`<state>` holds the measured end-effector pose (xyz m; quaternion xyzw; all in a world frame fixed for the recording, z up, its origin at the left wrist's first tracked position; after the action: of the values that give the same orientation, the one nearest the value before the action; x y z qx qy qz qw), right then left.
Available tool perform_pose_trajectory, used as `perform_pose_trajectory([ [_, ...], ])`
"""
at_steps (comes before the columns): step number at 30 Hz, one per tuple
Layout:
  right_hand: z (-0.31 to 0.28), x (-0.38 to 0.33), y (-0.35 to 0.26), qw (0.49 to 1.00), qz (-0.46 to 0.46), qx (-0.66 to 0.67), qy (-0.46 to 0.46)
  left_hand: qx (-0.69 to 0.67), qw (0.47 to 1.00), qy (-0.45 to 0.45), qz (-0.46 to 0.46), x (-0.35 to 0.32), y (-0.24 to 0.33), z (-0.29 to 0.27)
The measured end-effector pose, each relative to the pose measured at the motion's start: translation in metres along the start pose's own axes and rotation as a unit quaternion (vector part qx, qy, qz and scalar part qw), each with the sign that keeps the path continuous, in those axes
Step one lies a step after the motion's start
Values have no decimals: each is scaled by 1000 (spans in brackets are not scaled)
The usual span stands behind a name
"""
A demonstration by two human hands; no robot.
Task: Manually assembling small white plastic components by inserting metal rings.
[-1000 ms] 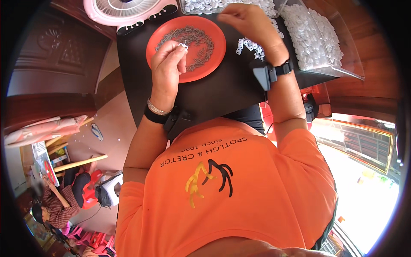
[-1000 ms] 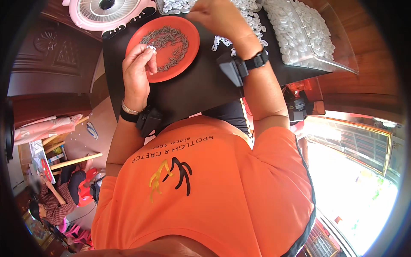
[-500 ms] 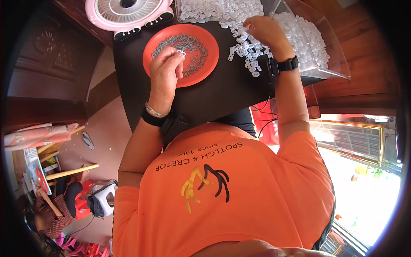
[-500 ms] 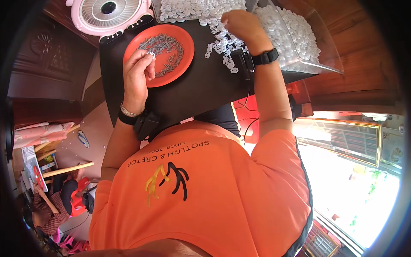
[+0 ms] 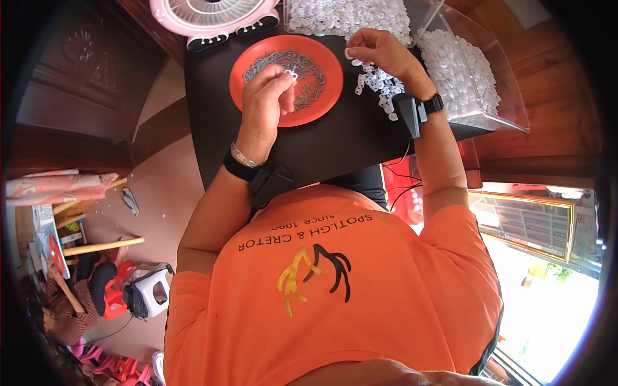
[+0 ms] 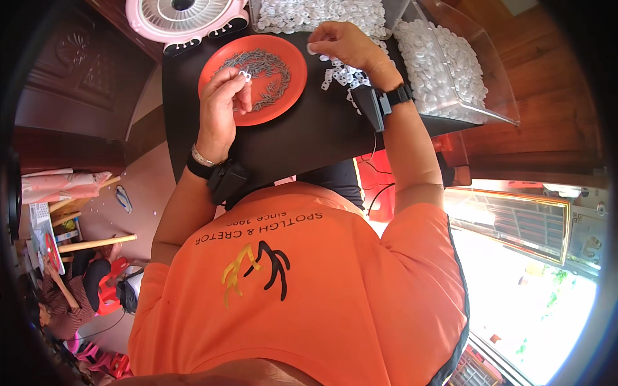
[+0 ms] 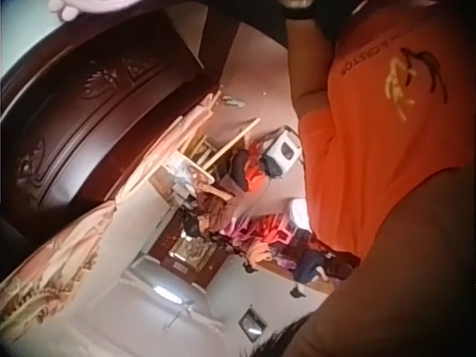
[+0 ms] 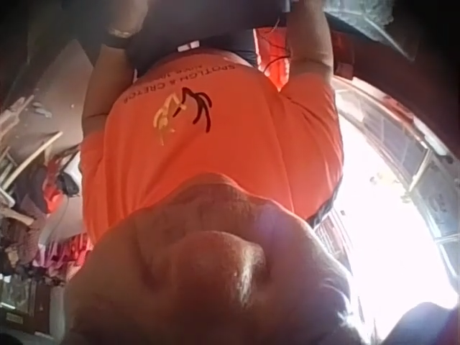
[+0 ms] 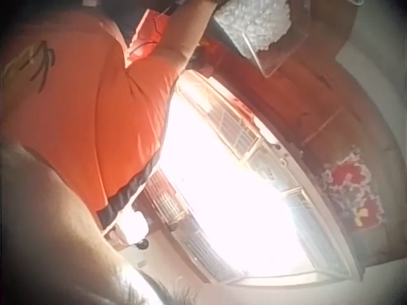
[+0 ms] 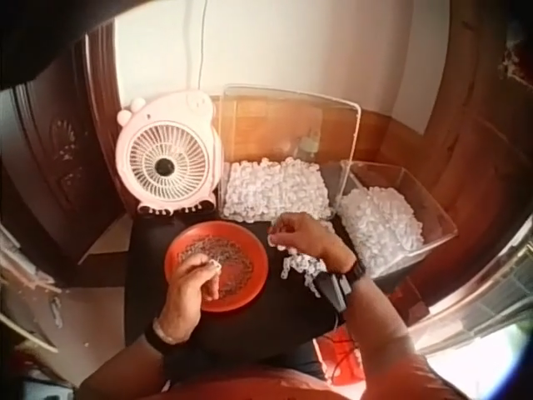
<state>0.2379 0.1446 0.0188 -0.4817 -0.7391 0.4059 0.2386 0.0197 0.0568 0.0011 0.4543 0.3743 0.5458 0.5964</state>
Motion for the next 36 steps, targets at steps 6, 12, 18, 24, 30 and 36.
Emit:
perform_pose_trajectory([
  [6,58,7,-59,961,-95,236,-105,-79,997,-17,5,3,0,-1],
  [12,85,7,-71,949,-118,277,-90,-140,990,-6,14,4,3,-5],
  [18,87,7,-64,948,-137,281,-62,-160,987,-20,22,6,3,-8],
  [24,91,3,-68,937,-140,314,-64,-164,986,-41,5,4,-1,-7],
  [30,88,-1,-68,932,-169,316,-58,-166,986,-23,13,4,-1,-7],
  [36,88,-2,-64,939,-126,310,-77,-135,991,-5,2,6,-5,-8],
])
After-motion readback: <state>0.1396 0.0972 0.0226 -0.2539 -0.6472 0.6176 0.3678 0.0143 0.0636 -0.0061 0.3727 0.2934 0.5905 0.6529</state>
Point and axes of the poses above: each hand's wrist, its own x-axis towards the middle knuckle, its own z-axis out of the palm, y = z × x, the point moved 6 cm from there along x, towards the middle knuckle, and after that the axes turned 1 degree about -x, right-handed, at the moved point
